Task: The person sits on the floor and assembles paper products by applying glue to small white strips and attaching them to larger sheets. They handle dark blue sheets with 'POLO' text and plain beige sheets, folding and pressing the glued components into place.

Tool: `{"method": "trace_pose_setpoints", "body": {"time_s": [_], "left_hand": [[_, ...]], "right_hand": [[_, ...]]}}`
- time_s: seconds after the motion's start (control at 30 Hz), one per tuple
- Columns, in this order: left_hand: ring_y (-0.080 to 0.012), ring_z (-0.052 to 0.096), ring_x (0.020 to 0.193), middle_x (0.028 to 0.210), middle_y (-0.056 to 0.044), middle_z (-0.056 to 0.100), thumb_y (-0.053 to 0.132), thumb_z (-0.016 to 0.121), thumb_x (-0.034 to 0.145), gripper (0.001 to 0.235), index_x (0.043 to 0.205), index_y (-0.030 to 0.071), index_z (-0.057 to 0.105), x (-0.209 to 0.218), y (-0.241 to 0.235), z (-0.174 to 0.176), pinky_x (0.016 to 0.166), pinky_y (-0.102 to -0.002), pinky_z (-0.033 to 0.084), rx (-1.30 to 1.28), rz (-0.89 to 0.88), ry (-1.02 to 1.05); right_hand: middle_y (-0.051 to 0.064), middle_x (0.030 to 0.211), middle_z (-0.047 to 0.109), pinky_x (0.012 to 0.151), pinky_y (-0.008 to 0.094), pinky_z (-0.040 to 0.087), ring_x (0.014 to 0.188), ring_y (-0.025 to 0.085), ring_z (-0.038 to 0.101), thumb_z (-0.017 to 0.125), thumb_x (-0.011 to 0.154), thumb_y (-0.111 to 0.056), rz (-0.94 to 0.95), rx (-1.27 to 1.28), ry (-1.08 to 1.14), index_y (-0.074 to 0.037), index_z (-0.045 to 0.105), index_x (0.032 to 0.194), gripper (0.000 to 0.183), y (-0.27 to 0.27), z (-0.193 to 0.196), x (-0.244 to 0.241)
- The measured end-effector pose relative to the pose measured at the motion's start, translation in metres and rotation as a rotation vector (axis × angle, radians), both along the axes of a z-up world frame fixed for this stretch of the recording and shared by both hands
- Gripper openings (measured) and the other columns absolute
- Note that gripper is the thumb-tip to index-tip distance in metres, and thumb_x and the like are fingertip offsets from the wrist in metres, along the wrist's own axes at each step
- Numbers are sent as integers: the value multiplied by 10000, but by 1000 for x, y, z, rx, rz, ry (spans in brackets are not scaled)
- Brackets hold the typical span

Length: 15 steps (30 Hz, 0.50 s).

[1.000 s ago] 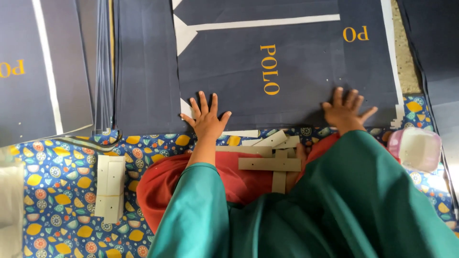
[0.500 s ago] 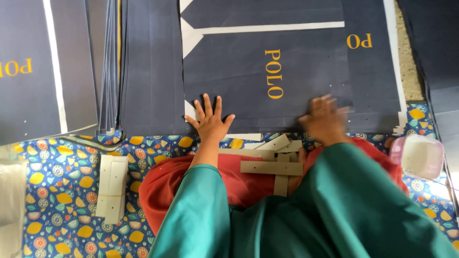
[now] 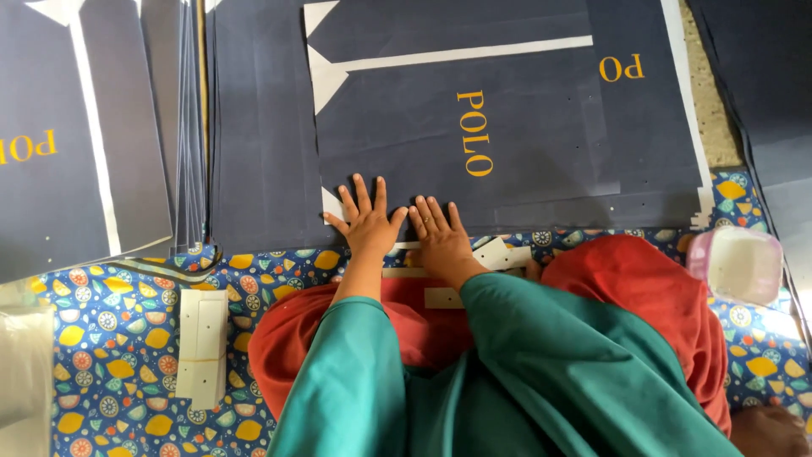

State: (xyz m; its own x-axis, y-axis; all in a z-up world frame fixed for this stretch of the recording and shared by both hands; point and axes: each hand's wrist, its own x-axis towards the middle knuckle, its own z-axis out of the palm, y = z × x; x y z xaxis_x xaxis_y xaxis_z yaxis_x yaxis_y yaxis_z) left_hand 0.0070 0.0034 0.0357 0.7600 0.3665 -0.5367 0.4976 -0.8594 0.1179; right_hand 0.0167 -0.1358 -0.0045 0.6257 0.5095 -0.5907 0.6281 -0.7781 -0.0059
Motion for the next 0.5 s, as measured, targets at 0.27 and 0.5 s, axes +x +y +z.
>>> {"method": "trace_pose_setpoints", "body": {"time_s": [0.27, 0.5], "left_hand": [[-406, -121, 1583, 1736, -140, -123, 619, 379, 1041, 852, 1681, 205, -3, -10, 35, -15, 1216, -701, -56, 13, 167, -69], [-401, -227, 1552, 1700, -154, -231, 612, 254, 1064, 809, 1656, 208, -121, -24, 85, -34, 1093, -832, -161, 70, 407, 48]], "right_hand": [[97, 1749, -93, 1282, 589, -64, 1605, 292, -105, 403, 997, -702, 17, 54, -2, -150, -34, 1672, 976, -7, 1, 3], [75, 1754, -111, 1286, 565, -70, 1610, 276, -104, 348, 1034, -664, 10, 44, 26, -144, -47, 1680, 919, -8, 16, 2]]}}
